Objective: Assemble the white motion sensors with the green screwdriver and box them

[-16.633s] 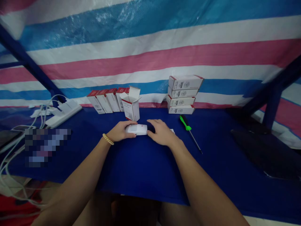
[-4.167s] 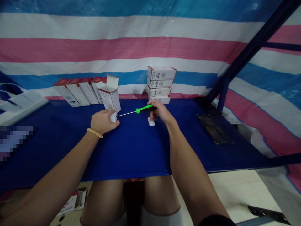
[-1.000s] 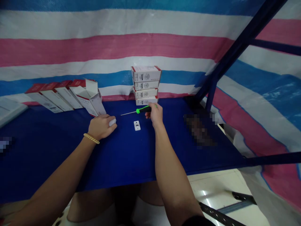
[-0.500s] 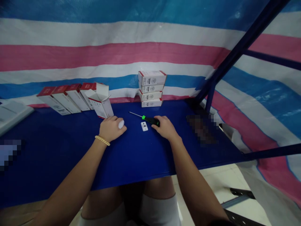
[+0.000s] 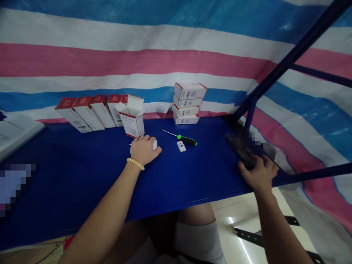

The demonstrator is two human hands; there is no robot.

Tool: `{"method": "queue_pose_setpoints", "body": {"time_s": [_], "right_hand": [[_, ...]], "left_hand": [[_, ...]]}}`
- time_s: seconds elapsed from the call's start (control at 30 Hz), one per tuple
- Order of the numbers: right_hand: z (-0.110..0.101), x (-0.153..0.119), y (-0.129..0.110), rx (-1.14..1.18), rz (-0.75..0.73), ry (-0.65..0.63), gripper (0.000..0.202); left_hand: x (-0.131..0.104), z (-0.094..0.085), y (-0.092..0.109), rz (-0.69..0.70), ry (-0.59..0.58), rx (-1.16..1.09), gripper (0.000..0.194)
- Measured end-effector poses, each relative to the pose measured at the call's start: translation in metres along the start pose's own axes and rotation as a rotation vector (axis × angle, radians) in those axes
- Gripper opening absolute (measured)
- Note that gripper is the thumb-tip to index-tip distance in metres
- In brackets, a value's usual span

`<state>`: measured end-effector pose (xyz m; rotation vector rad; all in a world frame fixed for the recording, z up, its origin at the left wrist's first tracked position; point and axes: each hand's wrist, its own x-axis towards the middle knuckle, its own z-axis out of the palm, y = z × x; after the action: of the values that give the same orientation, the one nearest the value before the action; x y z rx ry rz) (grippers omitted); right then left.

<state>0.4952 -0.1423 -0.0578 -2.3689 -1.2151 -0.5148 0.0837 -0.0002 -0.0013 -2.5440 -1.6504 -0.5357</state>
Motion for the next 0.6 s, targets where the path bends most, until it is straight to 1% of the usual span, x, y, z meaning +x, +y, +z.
{"method": "queue_pose_setpoints", "body": {"time_s": [0.1, 0.17, 0.23, 0.27, 0.37, 0.43, 0.47, 0.53, 0.6], "right_hand": [[0.001, 0.001, -0.003, -0.015, 0.04, -0.068, 0.053], [0.0, 0.003, -0.004, -0.01, 0.06, -0.08, 0.053], [-0.001, 0.006, -0.006, -0.001, 0.114, -0.081, 0.06], [-0.002, 0.008, -0.007, 0.002, 0.165, -0.099, 0.066], [-0.005, 0.019, -0.008, 0.008, 0.349, -0.225, 0.082], [-0.005, 0.027, -0.005, 0.058, 0.406, -0.282, 0.086], [-0.004, 0.031, -0.002, 0.102, 0.402, -0.287, 0.088], [-0.001, 0.035, 0.004, 0.185, 0.342, -0.246, 0.09], [0.003, 0.034, 0.008, 0.178, 0.213, -0.133, 0.085]], "left_hand": [[-0.001, -0.001, -0.001, 0.005, -0.004, -0.023, 0.035], [-0.002, -0.001, -0.001, 0.009, -0.004, -0.03, 0.035], [-0.002, 0.0, -0.002, 0.013, -0.003, -0.039, 0.036], [-0.003, 0.0, -0.002, 0.015, -0.004, -0.043, 0.036], [-0.004, 0.0, -0.003, 0.018, -0.009, -0.053, 0.037], [-0.004, -0.001, -0.004, 0.019, -0.015, -0.057, 0.037], [-0.004, -0.001, -0.004, 0.019, -0.02, -0.059, 0.037], [-0.005, -0.001, -0.004, 0.022, -0.028, -0.062, 0.037], [-0.004, -0.001, -0.004, 0.025, -0.031, -0.061, 0.037]]}}
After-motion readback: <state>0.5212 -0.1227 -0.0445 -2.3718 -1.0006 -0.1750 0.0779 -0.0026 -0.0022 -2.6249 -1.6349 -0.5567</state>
